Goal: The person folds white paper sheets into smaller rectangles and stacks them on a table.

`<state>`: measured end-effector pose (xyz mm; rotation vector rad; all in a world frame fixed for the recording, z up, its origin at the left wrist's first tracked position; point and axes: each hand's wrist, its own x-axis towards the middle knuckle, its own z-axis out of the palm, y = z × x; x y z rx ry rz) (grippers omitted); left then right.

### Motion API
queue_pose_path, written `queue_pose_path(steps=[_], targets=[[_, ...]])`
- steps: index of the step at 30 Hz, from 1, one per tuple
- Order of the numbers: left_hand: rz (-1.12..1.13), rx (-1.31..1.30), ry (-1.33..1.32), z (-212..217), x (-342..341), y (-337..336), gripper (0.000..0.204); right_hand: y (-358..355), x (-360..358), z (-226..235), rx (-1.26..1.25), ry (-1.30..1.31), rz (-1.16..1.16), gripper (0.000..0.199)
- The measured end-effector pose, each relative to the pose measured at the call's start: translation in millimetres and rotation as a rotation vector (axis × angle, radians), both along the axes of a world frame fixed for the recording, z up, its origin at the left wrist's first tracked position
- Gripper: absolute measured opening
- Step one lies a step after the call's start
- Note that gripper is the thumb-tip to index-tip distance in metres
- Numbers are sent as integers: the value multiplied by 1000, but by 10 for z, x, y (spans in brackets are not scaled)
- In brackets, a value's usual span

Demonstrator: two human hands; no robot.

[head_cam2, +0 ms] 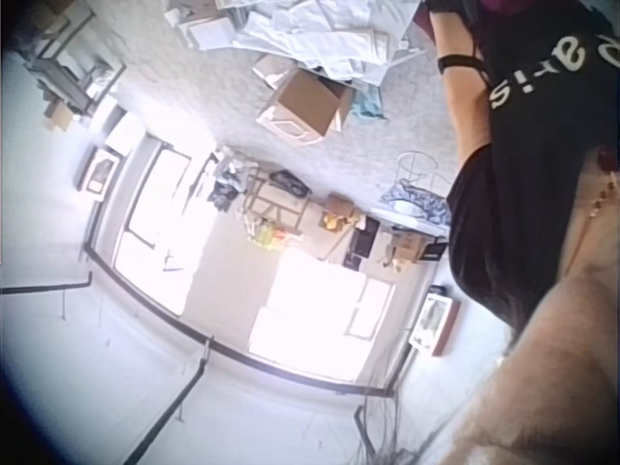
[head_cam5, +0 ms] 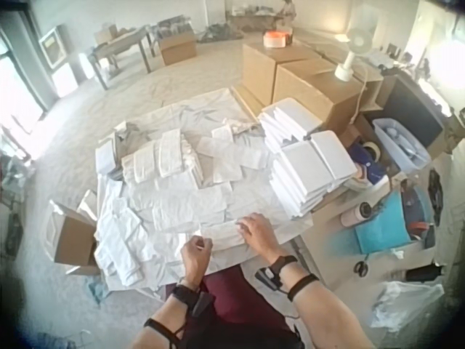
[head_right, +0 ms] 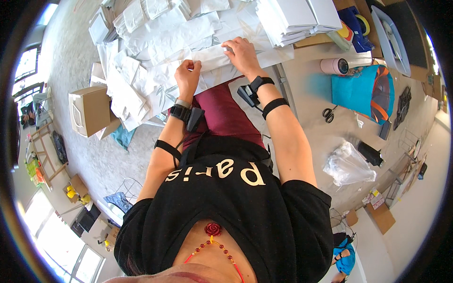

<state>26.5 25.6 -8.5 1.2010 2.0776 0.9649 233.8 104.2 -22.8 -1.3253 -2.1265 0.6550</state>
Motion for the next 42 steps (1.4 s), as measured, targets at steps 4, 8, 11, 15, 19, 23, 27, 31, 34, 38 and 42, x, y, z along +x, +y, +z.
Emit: queue_pose_path(steps=[4, 8, 11, 15, 19, 23, 27, 31, 34, 38, 42], targets=[[-1, -34, 12, 1, 7, -7, 29, 22, 40, -74, -37, -25, 18, 26], [4, -40, 19, -7, -10, -28, 30, 16, 44, -62, -32, -77, 40, 31], [8, -56, 38, -7, -20, -45, 29, 14, 76, -52, -32, -91, 69, 36], [34, -64, 29, -43, -62, -80, 26, 19, 115, 18, -82, -86, 121, 44], [24, -188, 80, 138, -35, -95, 23, 32, 166, 34, -118, -94, 153, 50], [-245, 162, 365, 126, 64, -261, 38, 38, 161, 36, -67, -113, 175, 56], [-583, 215, 496, 105, 123, -389, 65, -7, 149, 76, -68, -125, 165, 57], [-644, 83, 530, -34, 121, -475, 77, 24, 170, 27, -86, -128, 181, 57], [-624, 96, 516, -13, 85, -514, 77, 9, 153, 27, -26, -126, 188, 57], [-284, 123, 563, 84, -124, -483, 70, 32, 181, 29, -44, -147, 198, 60], [304, 84, 527, -46, -806, -473, 56, 37, 159, 72, -21, -208, 208, 61]])
